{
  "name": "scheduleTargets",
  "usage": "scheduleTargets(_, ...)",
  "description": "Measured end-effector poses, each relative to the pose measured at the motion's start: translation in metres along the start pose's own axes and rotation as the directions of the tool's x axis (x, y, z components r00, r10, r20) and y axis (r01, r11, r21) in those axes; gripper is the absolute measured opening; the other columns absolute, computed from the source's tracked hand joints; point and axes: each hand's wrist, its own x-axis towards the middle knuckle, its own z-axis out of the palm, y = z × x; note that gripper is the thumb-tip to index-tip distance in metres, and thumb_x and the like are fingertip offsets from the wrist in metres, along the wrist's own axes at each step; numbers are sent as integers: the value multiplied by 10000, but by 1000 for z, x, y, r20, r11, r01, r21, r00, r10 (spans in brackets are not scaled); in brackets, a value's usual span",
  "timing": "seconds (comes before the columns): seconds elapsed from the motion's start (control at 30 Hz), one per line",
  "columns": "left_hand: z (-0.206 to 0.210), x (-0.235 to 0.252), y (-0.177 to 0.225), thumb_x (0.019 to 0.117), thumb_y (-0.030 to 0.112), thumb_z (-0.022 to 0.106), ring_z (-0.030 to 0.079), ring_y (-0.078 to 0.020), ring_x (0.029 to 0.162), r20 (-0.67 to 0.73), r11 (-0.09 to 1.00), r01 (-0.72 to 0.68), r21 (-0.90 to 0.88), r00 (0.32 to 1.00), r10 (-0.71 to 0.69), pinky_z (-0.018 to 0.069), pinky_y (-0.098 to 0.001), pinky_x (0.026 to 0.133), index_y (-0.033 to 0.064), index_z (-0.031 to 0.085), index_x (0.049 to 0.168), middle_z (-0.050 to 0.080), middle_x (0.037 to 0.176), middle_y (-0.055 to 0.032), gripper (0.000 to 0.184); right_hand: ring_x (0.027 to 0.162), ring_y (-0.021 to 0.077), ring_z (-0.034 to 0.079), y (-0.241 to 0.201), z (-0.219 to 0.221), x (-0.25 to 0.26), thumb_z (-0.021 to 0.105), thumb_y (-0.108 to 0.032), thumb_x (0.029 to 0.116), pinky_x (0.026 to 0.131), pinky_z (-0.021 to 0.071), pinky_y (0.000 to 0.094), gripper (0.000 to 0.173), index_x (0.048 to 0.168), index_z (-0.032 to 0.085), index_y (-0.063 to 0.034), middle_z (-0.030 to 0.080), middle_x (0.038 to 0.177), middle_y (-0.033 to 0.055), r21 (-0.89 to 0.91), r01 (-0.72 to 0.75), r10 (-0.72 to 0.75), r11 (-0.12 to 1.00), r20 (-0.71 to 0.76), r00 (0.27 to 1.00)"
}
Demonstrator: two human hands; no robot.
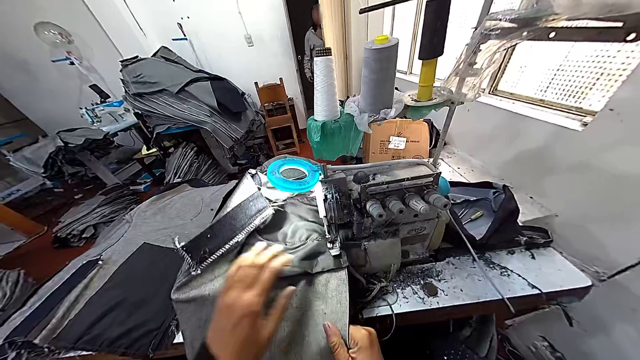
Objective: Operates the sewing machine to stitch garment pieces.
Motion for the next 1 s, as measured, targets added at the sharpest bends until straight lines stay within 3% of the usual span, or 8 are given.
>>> scheduleTargets(0.1,-26,-44,-38,950,362,651,446,-589,1337,-138,926,363,-101,917,-374,377,-645,1112,-175,492,1362,472,1408,-432,696,507,195,594,1,4,-5,634,-147,948,532,489,378,386,619,625,55,582,546,140,3,-20,20,1000,-16,1000)
scheduleTargets(0.17,-19,-80,-56,991,276,618,403,-560,1371,-196,784,541,-303,770,-607,391,-567,1123,-246,317,1429,333,1467,-492,745,510,198,599,-1,4,-4,636,-142,944,535,491,375,374,628,631,58,587,551,142,6,-28,28,1000,-27,999)
scheduleTargets(0.3,6,-104,-43,1094,262,375,555,-45,1207,188,203,674,-710,459,-868,462,-268,1053,-115,300,1482,530,1363,-150,546,494,158,532,-6,4,-3,626,-145,950,520,441,335,407,591,571,38,520,525,107,30,-34,35,999,-31,999)
scheduleTargets(0.33,4,-95,-32,1087,234,394,631,22,1043,273,96,654,-750,438,-857,535,-237,952,-54,400,1397,634,1170,-6,423,491,145,515,-7,4,-3,624,-138,950,517,430,323,406,589,565,38,508,522,97,42,-28,29,999,-41,999)
scheduleTargets(0.4,-7,-73,-19,1035,82,465,714,-17,791,394,-59,625,-778,413,-821,617,-261,775,29,504,1194,726,868,60,173,507,128,531,-10,4,-4,629,-123,949,534,446,314,372,622,602,54,534,539,95,85,-41,45,996,-52,998)
scheduleTargets(0.57,-38,-22,-23,1007,8,484,705,-35,683,307,12,589,-808,440,-844,615,-249,664,82,570,1023,711,743,60,114,538,55,528,-13,-1,-1,622,-117,960,571,454,272,337,656,610,26,534,562,32,259,-182,190,948,-6,982)
scheduleTargets(0.8,-49,28,-43,1004,36,519,703,-55,672,234,121,582,-804,496,-836,607,-244,620,34,570,1074,705,769,11,86,595,33,643,-14,2,-1,589,-79,991,639,560,257,255,754,660,-19,645,630,-1,508,-356,358,784,97,928)
scheduleTargets(1.0,-54,85,-57,1025,63,548,664,-63,751,225,232,683,-693,510,-830,568,-250,689,5,550,1197,659,887,-40,182,630,70,642,-9,4,5,555,-138,1029,670,545,298,325,775,664,33,642,652,52,359,-311,302,880,82,950)
